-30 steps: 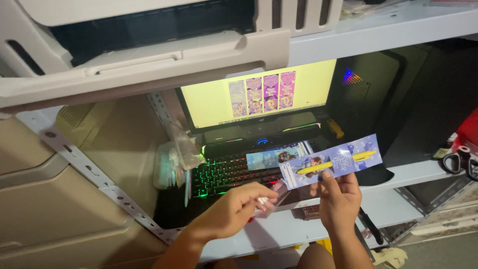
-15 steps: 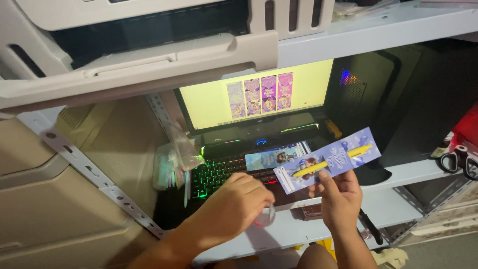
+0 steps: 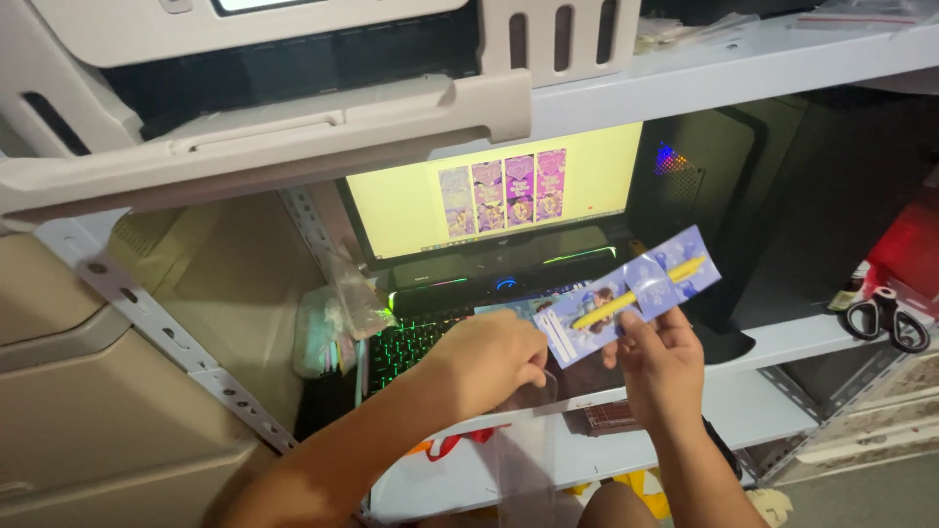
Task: Cutting printed paper into strips using a utility knife and ruler, followed by inserting a pencil into a paper sleeve.
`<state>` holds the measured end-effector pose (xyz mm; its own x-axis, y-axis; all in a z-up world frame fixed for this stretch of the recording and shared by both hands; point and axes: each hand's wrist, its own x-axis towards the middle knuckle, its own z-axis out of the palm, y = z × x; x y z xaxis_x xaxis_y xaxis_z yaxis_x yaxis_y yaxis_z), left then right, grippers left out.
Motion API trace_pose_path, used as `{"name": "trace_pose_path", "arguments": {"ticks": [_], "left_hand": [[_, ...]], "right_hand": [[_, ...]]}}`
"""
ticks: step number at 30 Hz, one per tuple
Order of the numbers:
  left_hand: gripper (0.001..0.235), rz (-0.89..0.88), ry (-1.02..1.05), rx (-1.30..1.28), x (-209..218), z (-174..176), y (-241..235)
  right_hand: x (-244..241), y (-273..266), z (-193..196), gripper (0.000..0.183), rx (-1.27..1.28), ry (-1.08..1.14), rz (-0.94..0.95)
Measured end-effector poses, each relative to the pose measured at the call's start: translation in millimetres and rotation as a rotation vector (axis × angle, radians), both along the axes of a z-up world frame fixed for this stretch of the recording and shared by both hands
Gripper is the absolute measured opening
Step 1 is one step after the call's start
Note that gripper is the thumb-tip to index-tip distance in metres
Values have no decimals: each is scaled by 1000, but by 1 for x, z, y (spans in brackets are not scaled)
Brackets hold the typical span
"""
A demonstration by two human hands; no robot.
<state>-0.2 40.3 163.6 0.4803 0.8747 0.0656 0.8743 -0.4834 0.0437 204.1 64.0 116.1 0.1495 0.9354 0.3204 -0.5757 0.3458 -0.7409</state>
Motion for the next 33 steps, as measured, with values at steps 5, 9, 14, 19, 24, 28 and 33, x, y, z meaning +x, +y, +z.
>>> {"name": "trace_pose_path", "arguments": {"ticks": [5,9,14,19,24,28,33], "left_hand": [[21,-22,-42,90,-2,0,2],[22,-33,-55,108,-2,-5,8],[21,-55,-49,153,-4,-12,9],[21,-67,-98,169,-7,-14,8],[18,-20,-147,96,-8,0,3],[17,-11,-158,84,-7,-5,6],[17,-46,-176,111,-10,-17,12]], "right_hand": [[-10,-7,16,21,-27,-48,-5],[-13,-20,30,21,-60,-138,-27],[-16,-21,32,23,-93,-185,-16],[-17,-23,34,20,-97,-248,2],[-19,-13,22,20,-86,-277,20],[-19,-10,25,19,-89,-302,56],[-19,-3,19,19,-139,-333,141]]}}
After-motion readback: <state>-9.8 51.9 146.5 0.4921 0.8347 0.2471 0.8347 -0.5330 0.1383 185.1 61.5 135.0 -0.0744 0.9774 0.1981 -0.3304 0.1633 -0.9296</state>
